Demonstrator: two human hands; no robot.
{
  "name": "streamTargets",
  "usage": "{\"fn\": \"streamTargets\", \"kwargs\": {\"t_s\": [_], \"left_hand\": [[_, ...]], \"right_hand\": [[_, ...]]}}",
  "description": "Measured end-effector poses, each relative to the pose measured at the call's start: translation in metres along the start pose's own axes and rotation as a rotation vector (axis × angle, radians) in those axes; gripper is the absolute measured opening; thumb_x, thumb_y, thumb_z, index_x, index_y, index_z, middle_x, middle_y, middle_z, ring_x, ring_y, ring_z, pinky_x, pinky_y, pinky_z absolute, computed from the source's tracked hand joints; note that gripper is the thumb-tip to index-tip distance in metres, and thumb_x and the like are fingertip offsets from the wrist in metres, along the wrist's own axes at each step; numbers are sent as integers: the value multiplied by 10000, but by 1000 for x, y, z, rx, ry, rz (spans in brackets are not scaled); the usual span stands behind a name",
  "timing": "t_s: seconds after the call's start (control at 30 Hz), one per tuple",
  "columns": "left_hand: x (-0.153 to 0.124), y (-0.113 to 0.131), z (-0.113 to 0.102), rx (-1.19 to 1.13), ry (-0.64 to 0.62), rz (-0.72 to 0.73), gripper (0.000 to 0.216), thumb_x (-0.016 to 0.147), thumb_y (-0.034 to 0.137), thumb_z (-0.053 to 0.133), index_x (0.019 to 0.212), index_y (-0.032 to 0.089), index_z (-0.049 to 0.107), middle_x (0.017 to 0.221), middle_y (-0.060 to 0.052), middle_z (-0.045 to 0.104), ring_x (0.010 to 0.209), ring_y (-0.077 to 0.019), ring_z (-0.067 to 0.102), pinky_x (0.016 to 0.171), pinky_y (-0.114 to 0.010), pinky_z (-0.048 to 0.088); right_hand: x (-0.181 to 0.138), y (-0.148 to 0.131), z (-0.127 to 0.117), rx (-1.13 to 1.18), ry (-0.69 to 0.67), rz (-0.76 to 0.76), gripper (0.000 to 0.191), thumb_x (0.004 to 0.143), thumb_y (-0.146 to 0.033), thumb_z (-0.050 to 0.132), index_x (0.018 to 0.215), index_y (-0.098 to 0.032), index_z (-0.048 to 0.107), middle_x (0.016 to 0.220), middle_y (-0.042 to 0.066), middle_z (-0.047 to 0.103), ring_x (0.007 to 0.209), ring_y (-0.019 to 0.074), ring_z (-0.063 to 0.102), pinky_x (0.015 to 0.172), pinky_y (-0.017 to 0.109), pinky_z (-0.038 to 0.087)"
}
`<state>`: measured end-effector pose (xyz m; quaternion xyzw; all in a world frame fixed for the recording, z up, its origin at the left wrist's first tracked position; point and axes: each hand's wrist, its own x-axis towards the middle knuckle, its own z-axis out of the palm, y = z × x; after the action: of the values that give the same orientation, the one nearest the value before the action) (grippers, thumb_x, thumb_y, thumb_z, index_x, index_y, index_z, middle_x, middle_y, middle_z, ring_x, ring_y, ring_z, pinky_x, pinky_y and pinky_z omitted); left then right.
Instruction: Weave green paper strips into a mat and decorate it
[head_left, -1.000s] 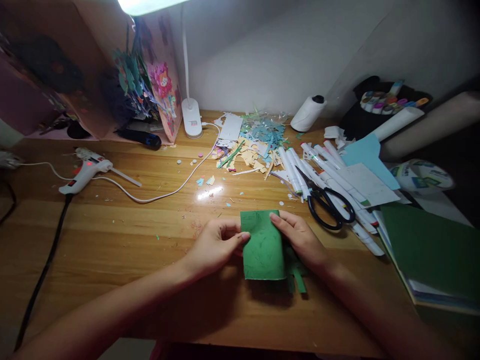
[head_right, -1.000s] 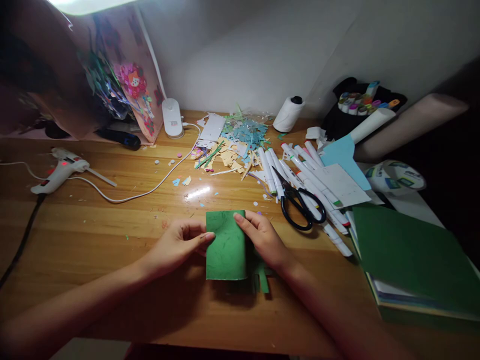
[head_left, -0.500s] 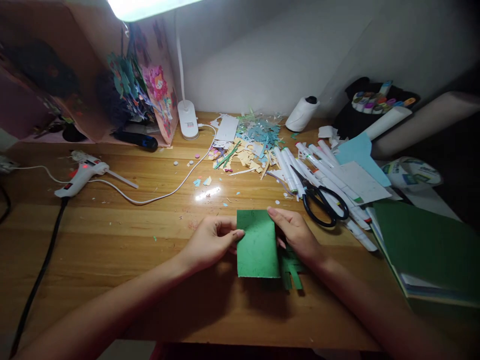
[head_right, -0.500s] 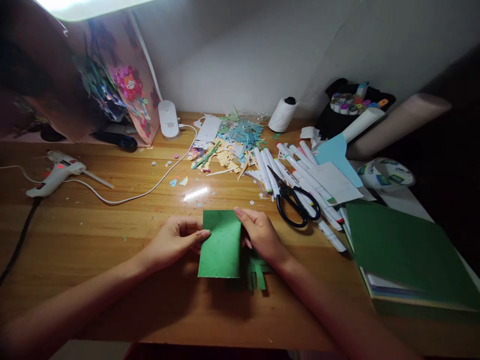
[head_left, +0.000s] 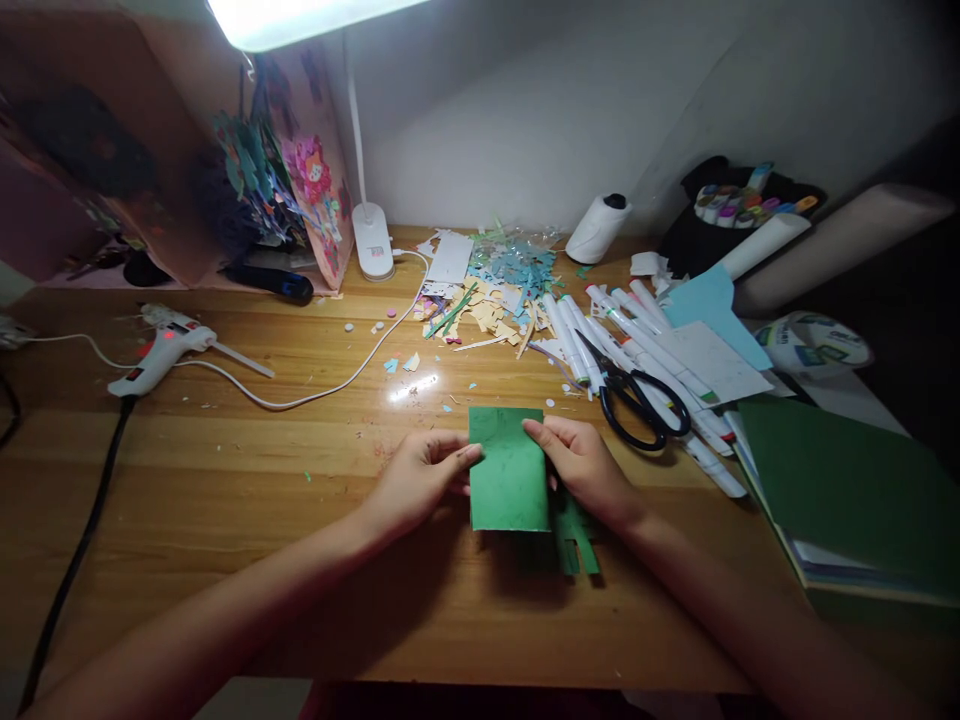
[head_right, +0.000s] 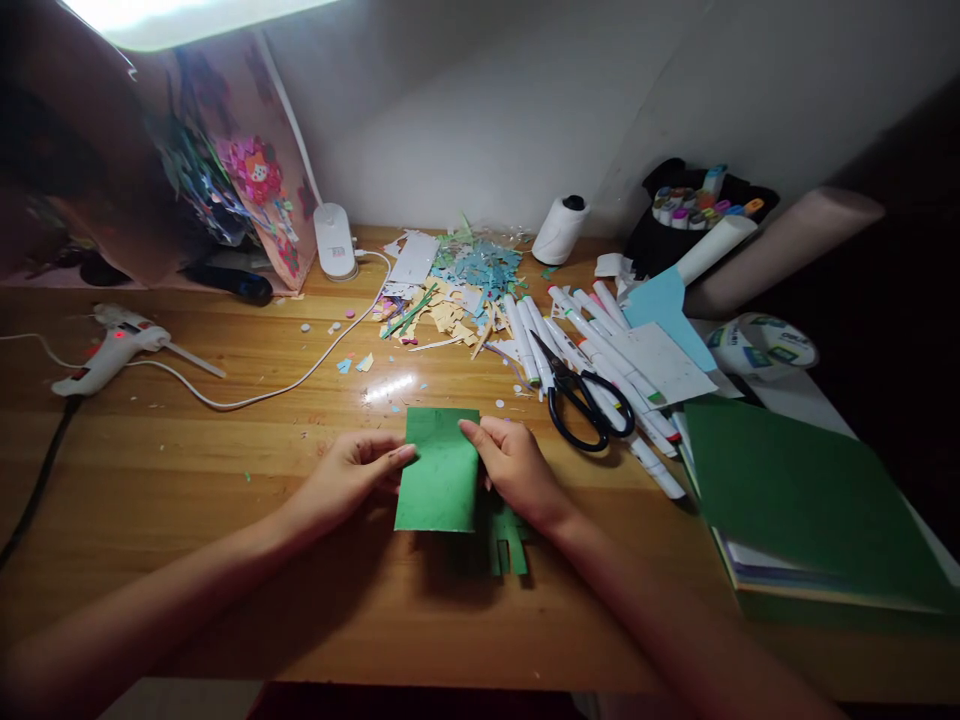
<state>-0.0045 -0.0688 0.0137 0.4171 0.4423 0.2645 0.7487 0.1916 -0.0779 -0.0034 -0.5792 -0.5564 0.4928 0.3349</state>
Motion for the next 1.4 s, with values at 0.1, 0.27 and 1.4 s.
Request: {"fn": "streamTargets", "kwargs": {"t_s": [0.1, 0.27, 1.4], "left_hand": [[-2, -2, 1, -101, -100, -58, 458, 691, 543, 704, 601, 142, 503, 515, 81, 365, 458, -36, 336, 476, -169, 299], [-7, 3, 3, -39, -172, -118, 410, 693, 518, 713, 717, 129, 586, 649, 32, 515, 583, -64, 458, 579, -185, 364], [1, -2, -9, 41, -209, -84, 390, 774, 512, 653, 873, 135, 650, 778, -57, 687, 733, -161, 661, 683, -261, 503]], "right_hand": [[-1, 1, 0, -7, 47, -8, 488, 836, -604, 485, 563, -213, 380, 486, -58, 364, 416, 91, 380, 397, 226, 284], [-1, 1, -2, -5, 85, -18, 502, 817, -620, 507, 551, -220, 359, 483, -58, 347, 423, 94, 364, 398, 233, 281], [-5, -14, -2, -97, 13, -40, 545, 799, -619, 508, 456, -209, 407, 435, -24, 443, 445, 113, 411, 453, 249, 322]]}}
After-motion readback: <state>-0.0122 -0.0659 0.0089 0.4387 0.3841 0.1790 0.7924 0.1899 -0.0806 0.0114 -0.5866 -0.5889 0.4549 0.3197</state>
